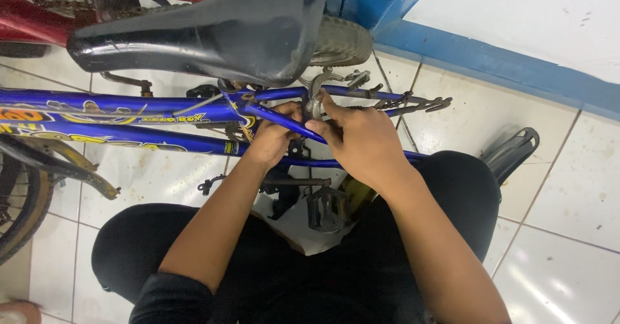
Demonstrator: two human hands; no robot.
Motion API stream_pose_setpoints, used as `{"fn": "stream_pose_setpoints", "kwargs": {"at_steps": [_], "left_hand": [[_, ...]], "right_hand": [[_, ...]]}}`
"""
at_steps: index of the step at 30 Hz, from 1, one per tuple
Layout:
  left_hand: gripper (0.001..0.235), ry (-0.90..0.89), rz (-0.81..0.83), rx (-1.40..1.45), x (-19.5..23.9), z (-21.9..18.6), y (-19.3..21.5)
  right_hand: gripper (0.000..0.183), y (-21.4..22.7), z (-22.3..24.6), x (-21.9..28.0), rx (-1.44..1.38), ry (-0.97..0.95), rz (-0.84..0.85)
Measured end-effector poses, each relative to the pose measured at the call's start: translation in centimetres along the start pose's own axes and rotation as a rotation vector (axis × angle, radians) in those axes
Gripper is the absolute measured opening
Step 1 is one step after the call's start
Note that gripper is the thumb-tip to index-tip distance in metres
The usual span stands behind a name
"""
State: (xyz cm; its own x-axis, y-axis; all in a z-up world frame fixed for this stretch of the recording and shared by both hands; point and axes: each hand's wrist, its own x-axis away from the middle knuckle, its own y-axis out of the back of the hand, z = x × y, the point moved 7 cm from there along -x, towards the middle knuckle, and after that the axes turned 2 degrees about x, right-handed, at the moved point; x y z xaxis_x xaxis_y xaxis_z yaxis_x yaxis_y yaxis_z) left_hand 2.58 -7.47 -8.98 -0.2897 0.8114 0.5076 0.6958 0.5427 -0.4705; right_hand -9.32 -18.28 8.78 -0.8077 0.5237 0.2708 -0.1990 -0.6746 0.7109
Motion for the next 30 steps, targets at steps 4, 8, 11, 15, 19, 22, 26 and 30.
{"fn": "stream_pose_setpoints", "kwargs": {"at_steps": [4,8,11,15,19,22,26,30], "left_hand": [[0.041,0.092,-0.032,0.02,1.5,-0.8,-1.2],[0.041,0.126,-0.018,0.109,2.0,-1.8,-2.3],[0.038,0.116,0.014,0.081,1.6,-1.1,-1.4],[0.028,0.025,0.052,0.01,1.0,-0.9,-1.0],[0.025,-0.034,0.014,-0.007,0.5,-0.3,0.3],[0.022,-0.063,0.025,0.005,1.1,-1.2,-0.1],[0.033,-0.024,0.051,-0.033,2.1,-2.6,-1.5],[0.028,0.081,-0.04,0.11,2.7,-1.9,-1.1]], "right_hand": [[0.045,0.1,0.3,0.2,-0.002,-0.005,0.002],[0.045,-0.1,0.3,0.1,-0.023,-0.002,-0.001],[0.045,-0.3,0.3,0.3,-0.022,-0.001,-0.002],[0.044,-0.1,0.6,0.2,0.016,0.015,-0.005],[0.044,-0.2,0.8,0.2,-0.026,0.015,-0.003],[0.044,-0.3,1.0,0.1,-0.013,0.019,-0.015],[0.045,-0.3,1.4,0.2,-0.007,-0.013,-0.009],[0.045,-0.9,1.1,0.2,-0.02,-0.043,-0.001]]}}
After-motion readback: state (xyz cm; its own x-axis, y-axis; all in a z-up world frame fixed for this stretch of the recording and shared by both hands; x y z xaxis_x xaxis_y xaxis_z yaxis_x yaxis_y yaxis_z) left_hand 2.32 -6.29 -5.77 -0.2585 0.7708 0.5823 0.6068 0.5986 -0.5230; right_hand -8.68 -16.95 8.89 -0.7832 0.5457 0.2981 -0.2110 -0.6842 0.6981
